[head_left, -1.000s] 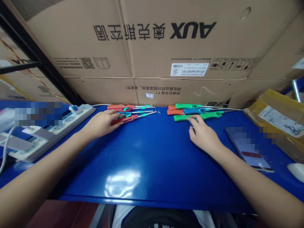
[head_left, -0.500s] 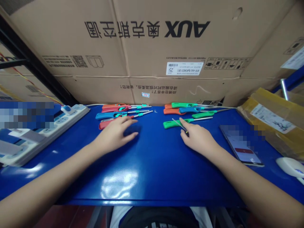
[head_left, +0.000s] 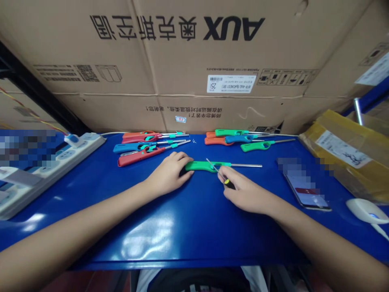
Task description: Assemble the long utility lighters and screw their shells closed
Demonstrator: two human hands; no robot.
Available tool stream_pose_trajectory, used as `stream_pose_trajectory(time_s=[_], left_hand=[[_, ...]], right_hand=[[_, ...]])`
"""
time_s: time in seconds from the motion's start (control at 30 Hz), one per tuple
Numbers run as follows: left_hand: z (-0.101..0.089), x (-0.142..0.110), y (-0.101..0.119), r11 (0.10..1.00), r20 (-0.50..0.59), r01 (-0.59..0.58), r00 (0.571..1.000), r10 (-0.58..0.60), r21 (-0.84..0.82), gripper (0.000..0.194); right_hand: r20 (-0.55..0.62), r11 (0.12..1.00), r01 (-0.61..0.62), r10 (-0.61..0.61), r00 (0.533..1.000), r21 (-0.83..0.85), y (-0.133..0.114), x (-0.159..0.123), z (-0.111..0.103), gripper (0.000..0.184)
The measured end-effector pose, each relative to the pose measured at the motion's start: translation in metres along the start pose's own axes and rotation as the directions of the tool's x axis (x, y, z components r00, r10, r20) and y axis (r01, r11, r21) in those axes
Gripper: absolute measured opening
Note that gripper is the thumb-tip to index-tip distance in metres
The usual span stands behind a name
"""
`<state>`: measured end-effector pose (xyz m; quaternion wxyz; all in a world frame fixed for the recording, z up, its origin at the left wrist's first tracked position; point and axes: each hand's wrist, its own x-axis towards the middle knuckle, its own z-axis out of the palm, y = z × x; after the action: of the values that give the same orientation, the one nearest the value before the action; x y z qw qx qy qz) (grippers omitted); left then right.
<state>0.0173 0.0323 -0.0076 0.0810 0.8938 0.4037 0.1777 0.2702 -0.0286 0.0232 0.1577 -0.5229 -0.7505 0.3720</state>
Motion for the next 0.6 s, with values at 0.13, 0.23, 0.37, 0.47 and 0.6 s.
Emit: stream_pose_trajectory(time_s=[0.13,0.23,0.37,0.47,0.6], left_hand=[[0.001,-0.006,0.008,0.984,0.078,-0.064,0.994,0.078,-0.164,0.029],[0.006,-0.015,0.02,0.934,0.092,-0.083,0.988,0.122,-0.346,0.032],[0.014,-0.019,0.028,0.878,0.049,-0.117,0.986,0.157,-0.464,0.033],[0.016,-0.02,0.028,0.861,0.044,-0.122,0.985,0.165,-0.494,0.035],[0.016,-0.02,0.026,0.853,0.029,-0.127,0.986,0.164,-0.507,0.03]], right_hand=[[0.252,0.922,-0.215,0.136,0.958,0.322,0.0,-0.003,-0.003,0.021],[0.215,0.836,-0.188,0.086,0.973,0.516,0.002,-0.002,-0.004,0.024],[0.008,0.747,-0.016,0.014,1.0,0.664,0.003,0.006,-0.008,0.033],[0.024,0.714,-0.044,0.038,0.999,0.698,0.002,0.011,-0.009,0.049],[0.123,0.685,-0.159,0.102,0.987,0.711,0.003,0.012,-0.007,0.069]])
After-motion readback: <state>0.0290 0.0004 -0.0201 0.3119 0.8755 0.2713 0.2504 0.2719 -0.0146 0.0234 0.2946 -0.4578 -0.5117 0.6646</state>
